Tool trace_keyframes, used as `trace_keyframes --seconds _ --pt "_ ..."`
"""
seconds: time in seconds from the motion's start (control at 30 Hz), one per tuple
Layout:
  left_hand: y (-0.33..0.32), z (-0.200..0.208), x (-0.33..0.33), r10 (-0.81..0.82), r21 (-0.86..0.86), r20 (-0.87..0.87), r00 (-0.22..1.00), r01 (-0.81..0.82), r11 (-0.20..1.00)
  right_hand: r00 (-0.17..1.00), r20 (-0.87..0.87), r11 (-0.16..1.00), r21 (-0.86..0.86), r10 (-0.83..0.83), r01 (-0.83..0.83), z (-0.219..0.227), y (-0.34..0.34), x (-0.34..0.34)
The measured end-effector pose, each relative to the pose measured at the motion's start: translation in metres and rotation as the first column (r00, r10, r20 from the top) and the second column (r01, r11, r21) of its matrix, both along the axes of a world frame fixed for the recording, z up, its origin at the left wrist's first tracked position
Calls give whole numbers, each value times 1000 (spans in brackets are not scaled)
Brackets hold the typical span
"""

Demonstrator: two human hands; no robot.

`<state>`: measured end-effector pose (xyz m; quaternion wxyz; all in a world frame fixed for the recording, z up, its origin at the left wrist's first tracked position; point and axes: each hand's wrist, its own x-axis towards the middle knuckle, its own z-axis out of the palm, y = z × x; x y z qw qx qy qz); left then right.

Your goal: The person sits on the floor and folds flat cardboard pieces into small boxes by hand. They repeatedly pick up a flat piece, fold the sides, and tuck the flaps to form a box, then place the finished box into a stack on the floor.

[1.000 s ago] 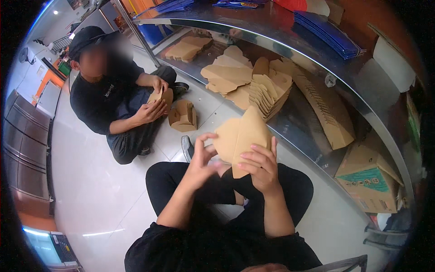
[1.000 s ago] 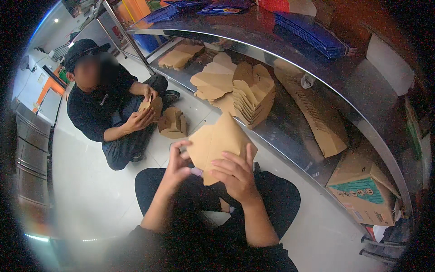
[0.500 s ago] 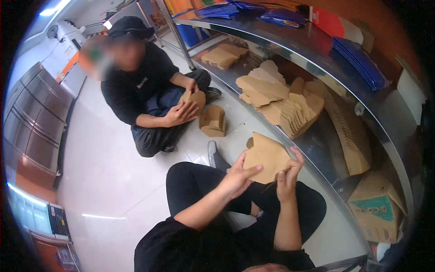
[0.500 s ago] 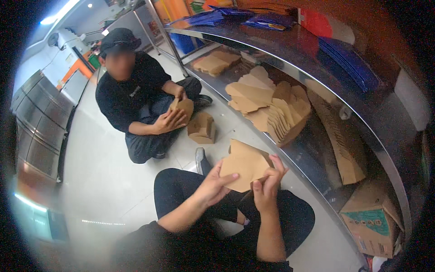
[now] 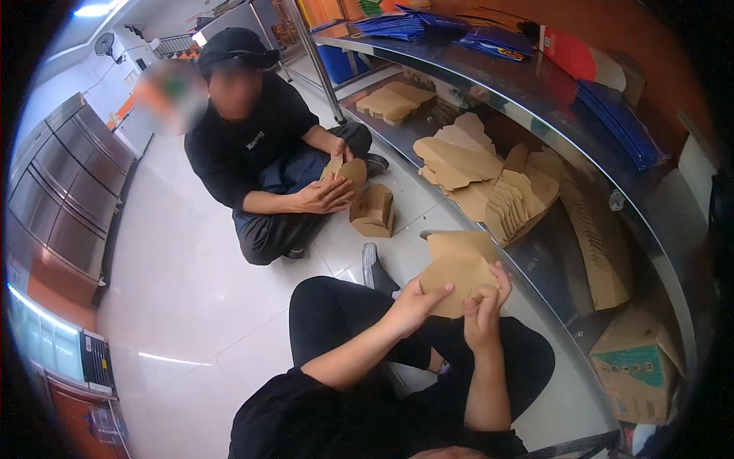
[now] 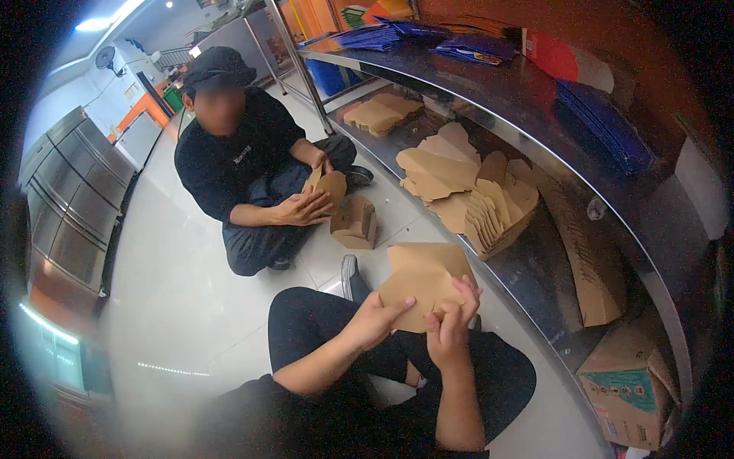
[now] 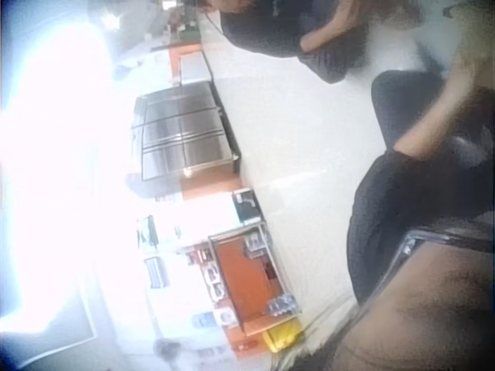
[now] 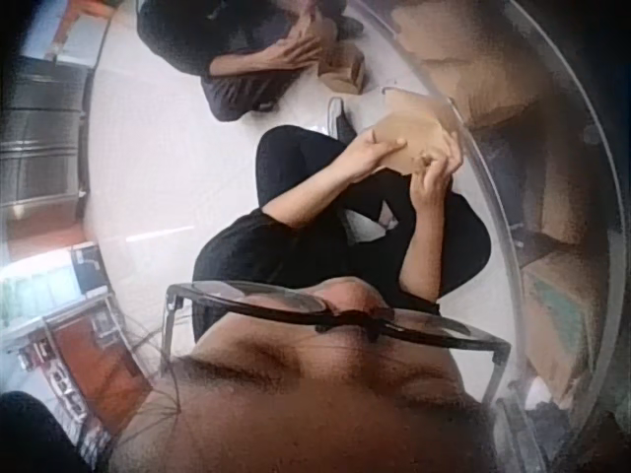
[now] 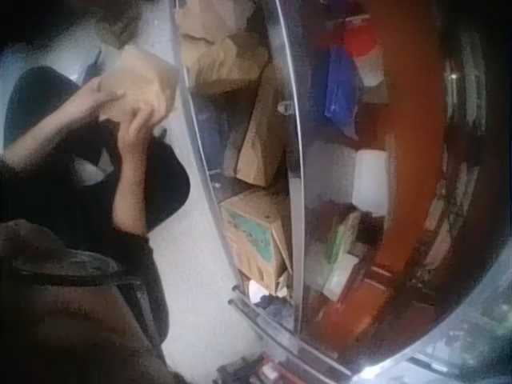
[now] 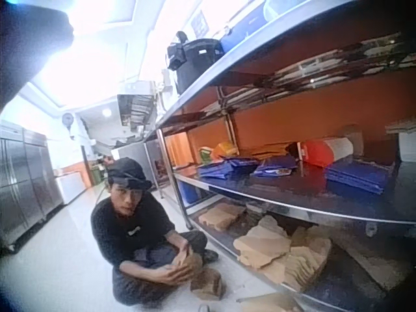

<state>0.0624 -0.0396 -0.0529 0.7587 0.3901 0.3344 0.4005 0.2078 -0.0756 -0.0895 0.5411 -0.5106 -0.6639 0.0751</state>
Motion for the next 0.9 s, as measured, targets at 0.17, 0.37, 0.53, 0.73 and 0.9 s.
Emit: trace_keyframes --seconds 0.17,0.37,0.53,0.73,0.9 --pt "-10 12 0 67 -28 66 996 -65 997 956 -244 985 100 161 -140 0 1 -2" --pt "-22 18 5 19 177 -113 993 1 984 936 -330 983 168 126 -73 -1 1 -3" --pt "-24 16 10 -49 -6 59 997 49 999 930 -353 983 180 107 -45 0 0 1" --pt "-23 5 11 -120 61 33 992 118 991 916 -400 991 133 35 20 0 -1 1" --pt "-14 16 -1 -169 -76 0 986 169 983 951 -295 996 32 88 -82 3 -2 5"
